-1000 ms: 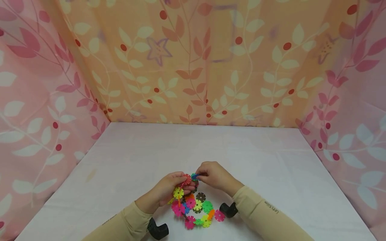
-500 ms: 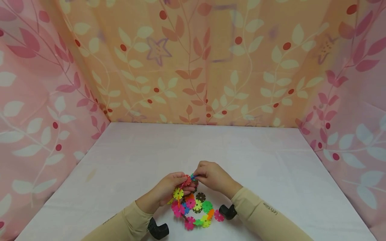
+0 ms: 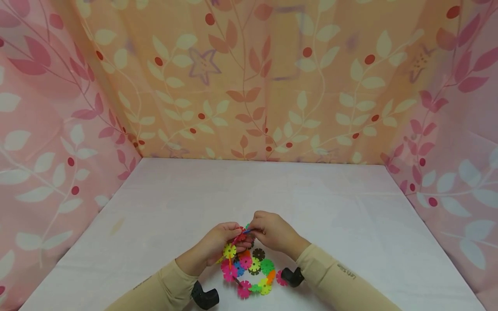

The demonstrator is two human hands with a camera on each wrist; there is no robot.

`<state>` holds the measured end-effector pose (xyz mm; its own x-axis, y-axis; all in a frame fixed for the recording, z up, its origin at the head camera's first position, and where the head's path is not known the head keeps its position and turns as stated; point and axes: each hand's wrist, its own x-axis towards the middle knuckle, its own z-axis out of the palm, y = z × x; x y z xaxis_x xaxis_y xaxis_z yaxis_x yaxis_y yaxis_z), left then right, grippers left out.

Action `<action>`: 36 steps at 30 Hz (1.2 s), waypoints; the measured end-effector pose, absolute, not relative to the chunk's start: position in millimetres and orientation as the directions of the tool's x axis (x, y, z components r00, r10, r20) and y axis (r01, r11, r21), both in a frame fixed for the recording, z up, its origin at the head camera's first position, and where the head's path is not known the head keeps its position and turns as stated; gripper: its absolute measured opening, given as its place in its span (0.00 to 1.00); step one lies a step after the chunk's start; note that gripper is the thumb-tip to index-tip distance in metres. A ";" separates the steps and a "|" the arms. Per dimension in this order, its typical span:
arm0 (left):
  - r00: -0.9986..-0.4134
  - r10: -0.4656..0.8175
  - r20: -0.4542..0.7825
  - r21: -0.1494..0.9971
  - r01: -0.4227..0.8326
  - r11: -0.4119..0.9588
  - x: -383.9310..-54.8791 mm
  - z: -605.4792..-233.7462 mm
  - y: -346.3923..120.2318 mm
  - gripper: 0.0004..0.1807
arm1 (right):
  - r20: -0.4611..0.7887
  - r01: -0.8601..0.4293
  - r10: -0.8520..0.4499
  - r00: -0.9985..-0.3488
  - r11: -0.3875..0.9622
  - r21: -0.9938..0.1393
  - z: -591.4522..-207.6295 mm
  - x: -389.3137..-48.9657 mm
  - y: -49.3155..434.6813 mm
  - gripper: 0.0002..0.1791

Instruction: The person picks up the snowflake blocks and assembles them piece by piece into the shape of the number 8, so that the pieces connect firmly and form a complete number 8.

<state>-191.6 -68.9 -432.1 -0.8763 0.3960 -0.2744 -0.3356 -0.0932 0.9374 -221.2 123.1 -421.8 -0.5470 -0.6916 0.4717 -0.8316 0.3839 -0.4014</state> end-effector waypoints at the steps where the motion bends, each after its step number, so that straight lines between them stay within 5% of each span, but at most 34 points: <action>1: -0.877 0.392 -0.277 0.938 -0.335 -0.086 -191.6 -432.0 -68.6 0.12 | 0.470 -0.829 -0.690 -0.550 0.387 -0.403 -422.0 -220.5 123.2 0.05; 14: -0.854 0.442 -0.272 0.954 -0.300 0.008 -190.6 -434.4 -71.7 0.21 | 0.374 -0.783 -0.729 -0.574 0.354 -0.512 -419.1 -220.3 124.7 0.05; 27: -0.867 0.401 -0.295 0.945 -0.327 -0.012 -192.1 -438.8 -73.0 0.12 | 0.389 -0.795 -0.723 -0.571 0.368 -0.482 -422.4 -226.0 132.9 0.07; 36: -0.872 0.382 -0.306 0.938 -0.344 -0.035 -193.3 -439.9 -75.2 0.11 | 0.096 -0.598 -0.667 -0.739 0.584 -0.548 -425.9 -229.0 145.5 0.07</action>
<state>-193.3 -75.2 -439.9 -0.8719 0.3825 -0.3056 -0.3443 -0.0352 0.9382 -229.0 145.5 -425.9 -0.7389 -0.6670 0.0957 -0.5983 0.5843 -0.5483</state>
